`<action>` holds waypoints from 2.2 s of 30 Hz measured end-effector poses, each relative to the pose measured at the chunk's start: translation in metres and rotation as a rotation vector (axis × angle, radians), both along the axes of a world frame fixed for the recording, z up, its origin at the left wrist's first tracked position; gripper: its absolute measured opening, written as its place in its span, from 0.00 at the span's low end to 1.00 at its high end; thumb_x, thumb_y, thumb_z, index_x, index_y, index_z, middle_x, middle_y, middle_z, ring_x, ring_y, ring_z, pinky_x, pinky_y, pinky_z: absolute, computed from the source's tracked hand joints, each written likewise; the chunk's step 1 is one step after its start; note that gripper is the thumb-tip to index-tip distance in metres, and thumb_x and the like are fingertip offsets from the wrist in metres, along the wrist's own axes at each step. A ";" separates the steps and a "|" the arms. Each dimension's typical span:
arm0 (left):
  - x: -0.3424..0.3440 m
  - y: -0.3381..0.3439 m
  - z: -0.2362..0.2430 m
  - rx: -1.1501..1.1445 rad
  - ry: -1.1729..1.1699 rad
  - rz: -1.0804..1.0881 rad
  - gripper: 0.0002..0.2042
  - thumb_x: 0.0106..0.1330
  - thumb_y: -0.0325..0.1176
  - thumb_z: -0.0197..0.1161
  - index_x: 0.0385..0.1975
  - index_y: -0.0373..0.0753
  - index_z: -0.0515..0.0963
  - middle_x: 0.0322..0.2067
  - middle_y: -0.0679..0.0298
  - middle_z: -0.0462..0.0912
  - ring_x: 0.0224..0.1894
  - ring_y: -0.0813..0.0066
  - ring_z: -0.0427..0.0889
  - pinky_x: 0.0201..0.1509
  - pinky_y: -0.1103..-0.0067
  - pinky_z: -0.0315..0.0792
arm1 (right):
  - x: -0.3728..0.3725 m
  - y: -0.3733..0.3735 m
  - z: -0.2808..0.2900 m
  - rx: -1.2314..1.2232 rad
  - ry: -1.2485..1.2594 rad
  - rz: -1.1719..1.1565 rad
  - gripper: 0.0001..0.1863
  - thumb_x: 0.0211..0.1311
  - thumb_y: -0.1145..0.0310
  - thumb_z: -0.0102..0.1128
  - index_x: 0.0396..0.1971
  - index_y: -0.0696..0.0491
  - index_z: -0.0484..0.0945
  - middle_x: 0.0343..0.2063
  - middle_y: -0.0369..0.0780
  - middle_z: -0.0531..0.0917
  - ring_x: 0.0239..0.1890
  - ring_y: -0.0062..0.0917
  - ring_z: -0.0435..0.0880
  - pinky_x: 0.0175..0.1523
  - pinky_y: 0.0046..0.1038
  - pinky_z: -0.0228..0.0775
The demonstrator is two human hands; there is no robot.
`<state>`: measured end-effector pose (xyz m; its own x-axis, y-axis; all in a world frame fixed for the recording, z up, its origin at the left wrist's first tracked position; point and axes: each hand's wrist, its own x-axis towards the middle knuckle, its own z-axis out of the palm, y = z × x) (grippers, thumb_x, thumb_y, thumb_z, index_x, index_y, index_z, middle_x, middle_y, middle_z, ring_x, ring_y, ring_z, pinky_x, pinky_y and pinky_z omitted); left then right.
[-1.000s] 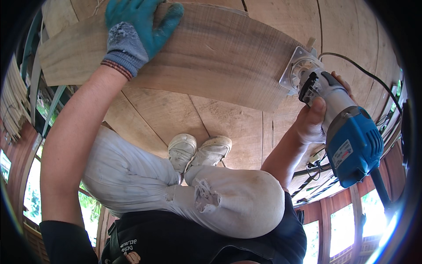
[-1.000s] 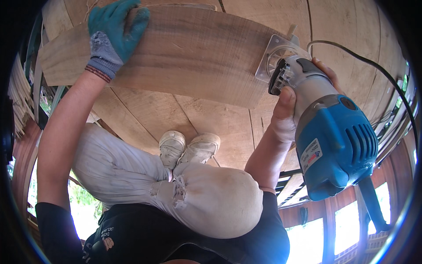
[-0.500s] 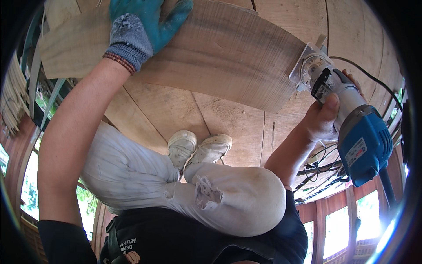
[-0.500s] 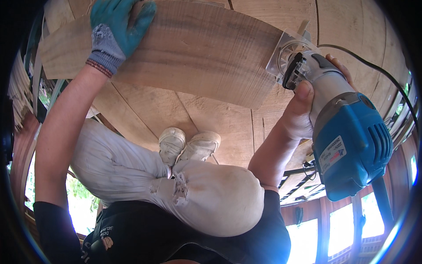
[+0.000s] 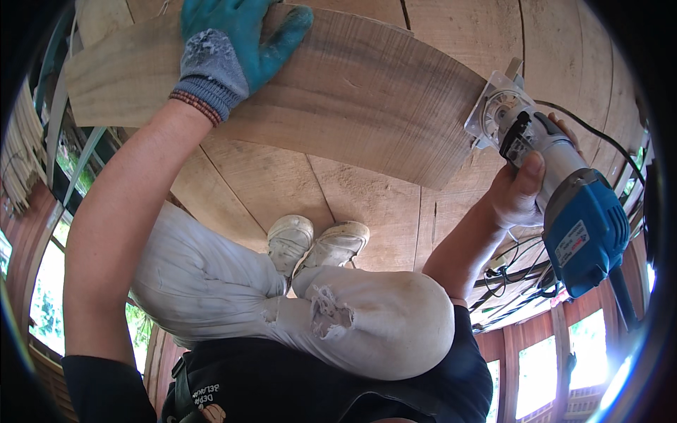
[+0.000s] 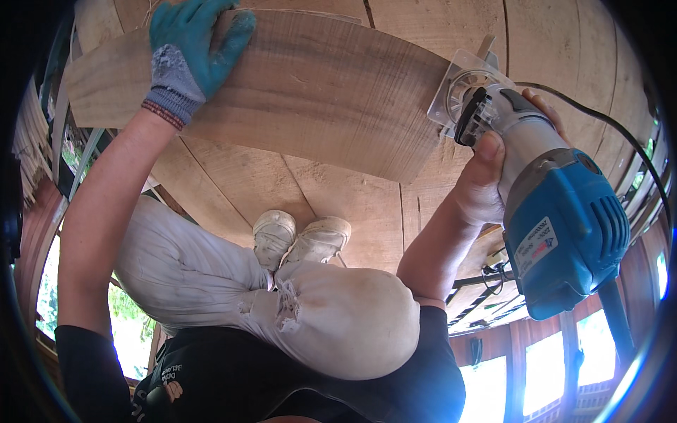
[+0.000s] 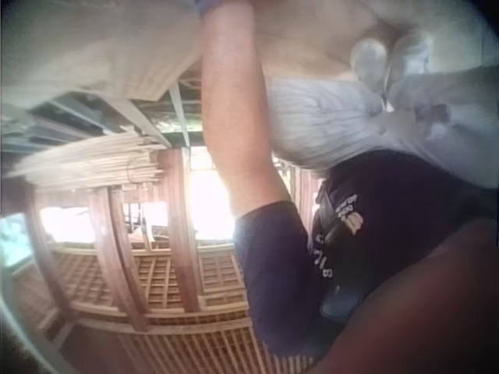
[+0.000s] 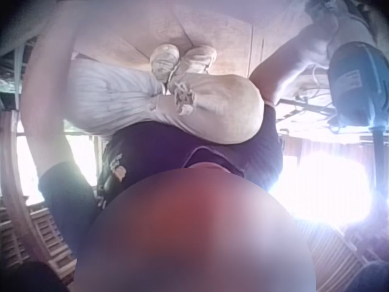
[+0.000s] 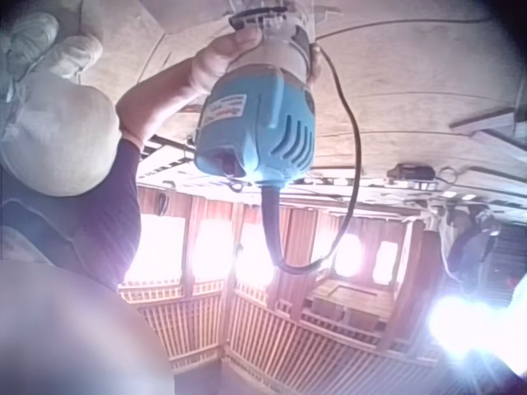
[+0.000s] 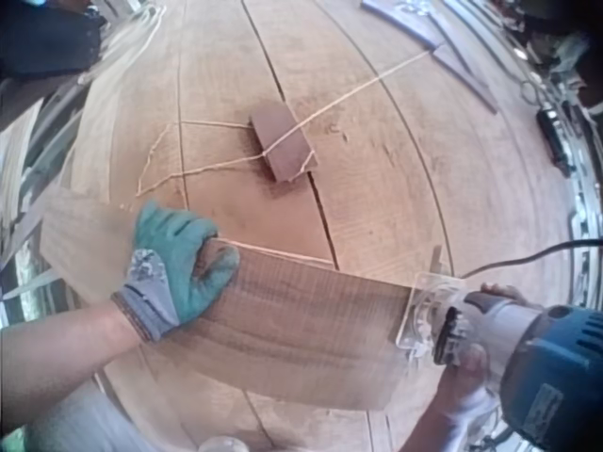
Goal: The person cuts a wooden plank with a hand saw, then uses a handheld electric router to shape the plank's edge. The person works on a wooden deck structure outdoors.
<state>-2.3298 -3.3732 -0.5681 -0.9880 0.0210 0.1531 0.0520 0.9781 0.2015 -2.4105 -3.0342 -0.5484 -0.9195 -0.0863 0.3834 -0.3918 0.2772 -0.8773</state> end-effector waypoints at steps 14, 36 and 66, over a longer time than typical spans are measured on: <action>0.000 0.000 0.002 -0.010 -0.029 0.014 0.14 0.61 0.43 0.68 0.34 0.41 0.76 0.31 0.57 0.77 0.39 0.53 0.77 0.52 0.58 0.65 | -0.006 0.000 0.000 -0.033 0.001 0.051 0.32 0.58 0.54 0.76 0.51 0.60 0.72 0.46 0.47 0.84 0.46 0.34 0.86 0.53 0.33 0.83; -0.004 0.006 0.007 -0.028 -0.027 0.066 0.14 0.61 0.46 0.68 0.30 0.41 0.77 0.28 0.58 0.79 0.37 0.53 0.79 0.50 0.59 0.66 | 0.004 0.000 0.002 -0.086 -0.015 0.033 0.32 0.55 0.59 0.78 0.53 0.61 0.73 0.48 0.47 0.82 0.49 0.33 0.84 0.57 0.33 0.79; -0.003 0.006 0.009 -0.044 -0.070 0.065 0.14 0.62 0.46 0.68 0.27 0.42 0.75 0.26 0.58 0.78 0.35 0.53 0.78 0.50 0.59 0.66 | 0.003 0.005 0.001 -0.061 -0.010 0.020 0.34 0.57 0.55 0.77 0.53 0.61 0.70 0.48 0.48 0.83 0.49 0.34 0.85 0.55 0.35 0.80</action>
